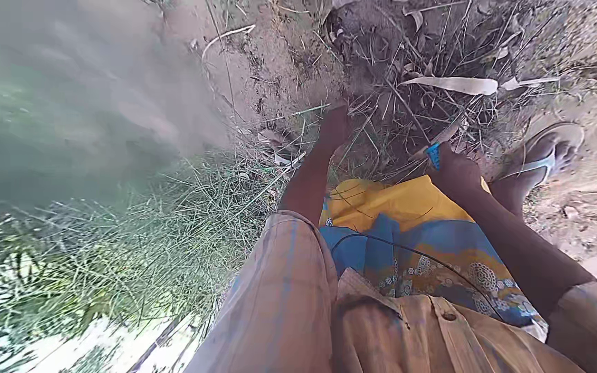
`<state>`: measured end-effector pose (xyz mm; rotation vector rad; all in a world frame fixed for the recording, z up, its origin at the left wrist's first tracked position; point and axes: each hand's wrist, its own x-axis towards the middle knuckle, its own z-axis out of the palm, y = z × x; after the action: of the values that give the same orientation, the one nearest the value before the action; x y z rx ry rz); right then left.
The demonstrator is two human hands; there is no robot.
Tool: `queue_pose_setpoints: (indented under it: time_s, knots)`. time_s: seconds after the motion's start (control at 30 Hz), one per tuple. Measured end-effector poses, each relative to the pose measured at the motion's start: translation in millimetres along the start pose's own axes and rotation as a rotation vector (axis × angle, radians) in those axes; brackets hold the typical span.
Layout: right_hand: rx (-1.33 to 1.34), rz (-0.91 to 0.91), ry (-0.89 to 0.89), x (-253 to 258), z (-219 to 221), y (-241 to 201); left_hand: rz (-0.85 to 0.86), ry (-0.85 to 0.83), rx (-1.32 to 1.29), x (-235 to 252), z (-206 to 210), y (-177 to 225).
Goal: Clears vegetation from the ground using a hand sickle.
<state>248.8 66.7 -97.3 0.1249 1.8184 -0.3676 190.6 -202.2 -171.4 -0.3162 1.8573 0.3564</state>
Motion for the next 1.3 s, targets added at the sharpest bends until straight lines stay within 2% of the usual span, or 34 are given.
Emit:
queue_pose_setpoints:
  time_s: [0.07, 0.13, 0.17, 0.23, 0.3, 0.37, 0.47, 0.53, 0.63, 0.7, 0.77, 0.8, 0.9, 1.0, 1.07, 1.17, 1.3]
  knots:
    - [-0.039, 0.060, -0.063, -43, 20, 44, 0.054, -0.061, 0.075, -14, 12, -15]
    - [-0.034, 0.063, -0.064, -110, 38, 83, 0.074, -0.124, 0.127, -30, 28, -26]
    - [-0.027, 0.070, -0.069, -139, 40, 96, 0.057, -0.138, 0.126, -36, 37, -29]
    - [-0.015, 0.058, -0.034, -166, 38, 106, 0.028, -0.161, 0.104, -43, 48, -29]
    - [0.032, -0.049, 0.070, -161, 32, 96, 0.008, -0.191, 0.099, -57, 55, -33]
    - [0.096, -0.203, 0.146, -127, 22, 64, -0.017, -0.170, 0.072, -74, 61, -45]
    - [0.171, -0.289, 0.057, -47, 5, -14, -0.099, -0.107, 0.044, -84, 59, -69]
    - [0.133, -0.272, -0.026, -12, 18, -46, -0.175, -0.080, 0.059, -85, 61, -90]
    - [0.044, -0.143, -0.175, -7, 55, -27, -0.278, -0.055, 0.081, -94, 43, -100]
    - [0.058, -0.050, -0.240, -22, 60, -5, -0.189, 0.019, 0.089, -99, 32, -95]
    - [0.083, 0.000, -0.277, -35, 51, -1, -0.055, 0.120, 0.059, -86, 27, -83]
    - [0.080, -0.012, -0.263, -36, 45, -3, -0.052, 0.152, 0.014, -75, 24, -69]
    - [0.099, -0.117, -0.146, -31, 32, -14, -0.275, 0.107, -0.114, -37, 18, -29]
    - [0.119, -0.186, -0.061, -18, 20, -35, -0.410, 0.062, -0.106, -14, 22, -22]
    - [0.119, -0.178, -0.064, -12, 26, -40, -0.422, 0.012, -0.020, -22, 26, -28]
    - [0.059, -0.048, -0.256, -29, 46, -13, -0.406, -0.074, 0.087, -58, 39, -50]
    - [0.017, 0.066, -0.453, -109, 54, 48, -0.480, -0.202, 0.158, -136, 59, -79]
